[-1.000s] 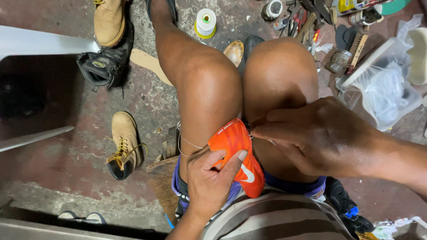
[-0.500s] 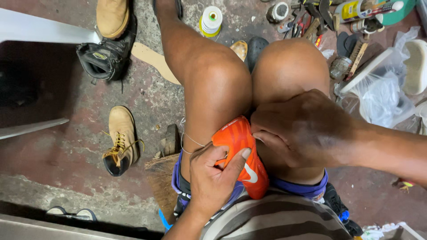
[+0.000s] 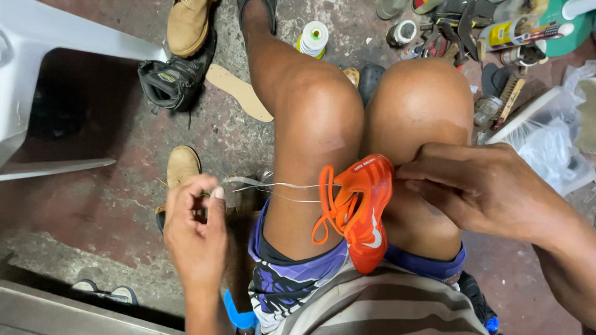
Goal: The person stitches the upper part of an orange athletic shoe with a needle and thread, pulling the thread taut and looping it around the needle to create stitches.
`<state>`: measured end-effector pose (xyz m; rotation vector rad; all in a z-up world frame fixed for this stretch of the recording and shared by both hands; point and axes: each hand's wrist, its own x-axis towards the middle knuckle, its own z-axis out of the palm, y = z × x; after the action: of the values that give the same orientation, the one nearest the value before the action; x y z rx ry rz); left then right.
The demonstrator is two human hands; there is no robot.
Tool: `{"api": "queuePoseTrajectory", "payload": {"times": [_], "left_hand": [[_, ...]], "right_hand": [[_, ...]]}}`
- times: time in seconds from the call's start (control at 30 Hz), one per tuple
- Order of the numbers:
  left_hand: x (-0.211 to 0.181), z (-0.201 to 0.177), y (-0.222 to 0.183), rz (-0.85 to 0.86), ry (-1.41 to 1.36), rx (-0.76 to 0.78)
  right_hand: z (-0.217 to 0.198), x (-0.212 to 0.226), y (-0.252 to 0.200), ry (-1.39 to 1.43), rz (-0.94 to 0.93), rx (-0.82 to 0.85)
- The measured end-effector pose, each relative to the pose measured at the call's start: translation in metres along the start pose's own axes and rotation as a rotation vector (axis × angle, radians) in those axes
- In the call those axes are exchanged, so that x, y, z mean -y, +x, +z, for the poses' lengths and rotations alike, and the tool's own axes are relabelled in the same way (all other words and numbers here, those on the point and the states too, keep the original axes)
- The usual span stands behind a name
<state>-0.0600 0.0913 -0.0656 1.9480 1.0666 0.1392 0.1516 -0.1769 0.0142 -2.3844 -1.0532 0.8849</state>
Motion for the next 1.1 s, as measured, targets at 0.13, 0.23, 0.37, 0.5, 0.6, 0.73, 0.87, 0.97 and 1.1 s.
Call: {"api": "queuePoseTrajectory", "payload": {"times": [0.13, 0.23, 0.37, 0.5, 0.6, 0.73, 0.87, 0.97, 1.1], "left_hand": [[-0.034, 0.021, -0.011, 0.566, 0.061, 0.066], [-0.054, 0.037, -0.014, 0.689, 0.052, 0.231], [-0.063, 0.039, -0.012, 0.685, -0.093, 0.235], [-0.058, 0.032, -0.019, 0.544, -0.339, 0.404], [-0.052, 0.029, -0.026, 0.65, -0.293, 0.376], [-0.034, 0.028, -0.043, 0.779, -0.103, 0.333], [-0.014, 0.024, -0.073, 0.036, -0.179, 0.52], [-0.011, 0.031, -0.084, -0.186, -0.146, 0.384], [-0.019, 0.02, -0.082, 0.194, -0.176, 0.107]], "right_hand": [[0.005, -0.001, -0.005, 0.032, -0.052, -0.045], [0.006, -0.001, -0.003, 0.055, -0.051, -0.059], [0.006, -0.005, -0.007, 0.125, -0.026, -0.072], [0.009, -0.012, -0.005, 0.146, -0.128, -0.124], [0.012, -0.016, -0.007, 0.167, -0.152, -0.129], [0.013, -0.022, -0.01, 0.142, -0.122, -0.118], [0.012, -0.02, -0.009, 0.109, -0.132, -0.14], [0.011, -0.017, -0.009, 0.139, -0.139, -0.151], [0.014, -0.017, -0.012, 0.081, -0.132, -0.135]]}}
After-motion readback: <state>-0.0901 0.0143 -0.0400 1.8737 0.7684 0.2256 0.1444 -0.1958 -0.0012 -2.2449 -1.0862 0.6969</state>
